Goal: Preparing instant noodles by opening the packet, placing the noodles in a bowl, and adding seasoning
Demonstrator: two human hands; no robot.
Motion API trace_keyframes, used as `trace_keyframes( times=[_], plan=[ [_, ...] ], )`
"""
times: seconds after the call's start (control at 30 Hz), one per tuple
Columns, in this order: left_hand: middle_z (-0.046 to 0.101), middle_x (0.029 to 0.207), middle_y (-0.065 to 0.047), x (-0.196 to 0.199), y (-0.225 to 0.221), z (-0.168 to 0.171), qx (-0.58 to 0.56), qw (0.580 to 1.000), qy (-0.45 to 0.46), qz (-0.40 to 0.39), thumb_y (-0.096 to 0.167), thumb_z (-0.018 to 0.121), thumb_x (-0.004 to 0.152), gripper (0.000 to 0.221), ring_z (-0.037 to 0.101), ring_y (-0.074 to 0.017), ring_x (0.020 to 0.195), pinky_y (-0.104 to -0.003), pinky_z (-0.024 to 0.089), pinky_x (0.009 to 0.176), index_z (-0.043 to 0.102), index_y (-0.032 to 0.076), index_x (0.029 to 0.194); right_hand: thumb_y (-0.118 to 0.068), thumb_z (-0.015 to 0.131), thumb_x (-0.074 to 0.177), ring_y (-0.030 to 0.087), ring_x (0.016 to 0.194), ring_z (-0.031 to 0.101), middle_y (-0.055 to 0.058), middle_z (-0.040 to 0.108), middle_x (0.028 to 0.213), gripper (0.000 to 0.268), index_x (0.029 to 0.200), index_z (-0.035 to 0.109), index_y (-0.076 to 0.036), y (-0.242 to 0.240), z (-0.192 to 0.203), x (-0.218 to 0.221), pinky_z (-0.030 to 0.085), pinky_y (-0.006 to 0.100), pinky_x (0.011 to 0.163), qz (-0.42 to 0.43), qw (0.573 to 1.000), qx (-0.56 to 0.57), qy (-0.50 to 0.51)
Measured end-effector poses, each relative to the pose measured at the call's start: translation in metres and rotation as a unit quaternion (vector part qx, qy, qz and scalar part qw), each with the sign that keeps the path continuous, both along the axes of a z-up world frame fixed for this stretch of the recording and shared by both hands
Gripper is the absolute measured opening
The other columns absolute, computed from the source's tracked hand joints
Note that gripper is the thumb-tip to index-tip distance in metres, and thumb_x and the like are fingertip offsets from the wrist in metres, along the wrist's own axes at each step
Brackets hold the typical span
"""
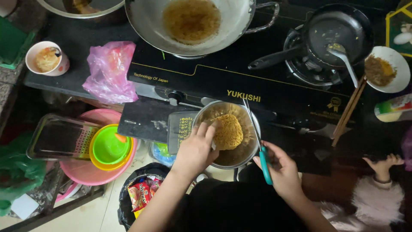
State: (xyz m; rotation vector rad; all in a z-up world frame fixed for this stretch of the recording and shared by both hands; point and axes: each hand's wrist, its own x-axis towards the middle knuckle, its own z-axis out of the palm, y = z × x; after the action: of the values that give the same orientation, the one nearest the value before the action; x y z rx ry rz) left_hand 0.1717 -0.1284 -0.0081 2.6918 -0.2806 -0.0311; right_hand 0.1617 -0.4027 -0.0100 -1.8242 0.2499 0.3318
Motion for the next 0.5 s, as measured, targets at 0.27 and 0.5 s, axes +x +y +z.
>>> trace_keyframes(
  times=[0.27,0.5],
  plan=[
    [0.058,0.124,-0.014,-0.003,0.002,0.010,0.010,1.000,-0.022,-0.013,0.033,0.077,0.085,0.076,0.062,-0.0359,0.108,-0.047,0.060,0.077,0.045,0.008,0.149,0.000,0.084,0.079,0.016,0.105,0.075,0.013,0.081,0.118,0.065,0.142,0.066,-0.004,0.001,-0.005,0.004,0.059,0.028,0.101,0.003,0.999,0.045,-0.012],
    [0.060,0.129,-0.016,-0.008,0.008,0.014,-0.104,0.994,0.030,0.029,0.028,0.075,0.091,0.072,0.065,-0.0402,0.116,-0.054,0.061,0.080,0.043,0.006,0.152,-0.004,0.085,0.079,0.018,0.107,0.076,0.011,0.082,0.117,0.068,0.144,0.065,-0.006,0.009,0.004,0.009,0.060,0.030,0.102,0.014,0.999,0.024,0.019]
  ],
)
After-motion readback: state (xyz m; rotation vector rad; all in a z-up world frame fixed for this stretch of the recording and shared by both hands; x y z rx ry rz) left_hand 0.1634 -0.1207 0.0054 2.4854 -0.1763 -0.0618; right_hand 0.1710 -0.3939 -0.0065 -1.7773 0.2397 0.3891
